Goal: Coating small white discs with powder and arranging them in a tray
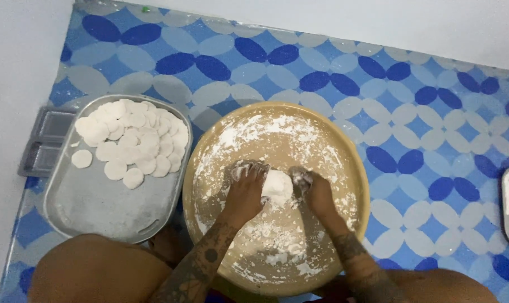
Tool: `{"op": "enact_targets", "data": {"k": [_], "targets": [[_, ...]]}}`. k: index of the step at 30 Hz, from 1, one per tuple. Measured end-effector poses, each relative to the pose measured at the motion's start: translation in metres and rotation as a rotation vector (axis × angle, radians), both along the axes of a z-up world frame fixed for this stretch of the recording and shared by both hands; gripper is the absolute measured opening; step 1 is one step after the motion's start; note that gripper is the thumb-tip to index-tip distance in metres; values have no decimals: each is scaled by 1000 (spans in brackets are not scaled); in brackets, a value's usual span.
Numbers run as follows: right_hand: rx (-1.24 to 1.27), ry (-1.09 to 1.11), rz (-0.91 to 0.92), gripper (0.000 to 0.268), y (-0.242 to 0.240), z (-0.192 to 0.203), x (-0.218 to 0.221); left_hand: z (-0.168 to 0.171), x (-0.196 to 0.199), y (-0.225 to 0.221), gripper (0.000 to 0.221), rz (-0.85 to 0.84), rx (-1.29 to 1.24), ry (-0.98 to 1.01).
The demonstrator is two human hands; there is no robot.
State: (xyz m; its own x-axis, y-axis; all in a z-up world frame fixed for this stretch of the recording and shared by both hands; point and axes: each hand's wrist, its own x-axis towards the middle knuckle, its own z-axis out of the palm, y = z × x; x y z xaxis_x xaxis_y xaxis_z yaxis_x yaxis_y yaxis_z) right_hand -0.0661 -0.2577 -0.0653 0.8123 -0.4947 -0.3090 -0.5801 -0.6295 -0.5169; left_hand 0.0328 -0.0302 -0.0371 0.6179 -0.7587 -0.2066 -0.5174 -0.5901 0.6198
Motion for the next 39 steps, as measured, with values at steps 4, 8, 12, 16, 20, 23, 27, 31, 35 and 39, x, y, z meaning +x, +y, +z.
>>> {"op": "enact_targets", "data": {"k": [4,8,12,16,20,23,27,31,35,39], "targets": [[77,-97,-124,39,43,29,-13,-10,-1,-4,74,-24,78,-62],[228,-284,-36,51,77,59,-8,-20,-1,-5,80,-34,115,-71],[4,-359,80,54,82,41,-13,-9,-1,-3,82,-22,126,-87],[-62,-364,44,52,93,40,-15,-10,-1,-4,80,-8,77,-72],[36,-609,49,42,90,35,-16,-14,-1,-4,83,-39,109,-108],[73,-673,56,41,81,15,-13,-10,1,-5,84,-23,105,-74],[-18,-694,113,38,67,-13,-14,-15,-1,-4,83,-13,95,-57],[88,-659,29,31,80,34,-8,-23,0,-3,87,-33,92,-36],[588,-562,-447,20,80,60,-7,-7,5,-4,84,-27,110,-18],[1302,-494,-784,26,43,36,-26,-16,9,-6,89,-32,135,19]]}}
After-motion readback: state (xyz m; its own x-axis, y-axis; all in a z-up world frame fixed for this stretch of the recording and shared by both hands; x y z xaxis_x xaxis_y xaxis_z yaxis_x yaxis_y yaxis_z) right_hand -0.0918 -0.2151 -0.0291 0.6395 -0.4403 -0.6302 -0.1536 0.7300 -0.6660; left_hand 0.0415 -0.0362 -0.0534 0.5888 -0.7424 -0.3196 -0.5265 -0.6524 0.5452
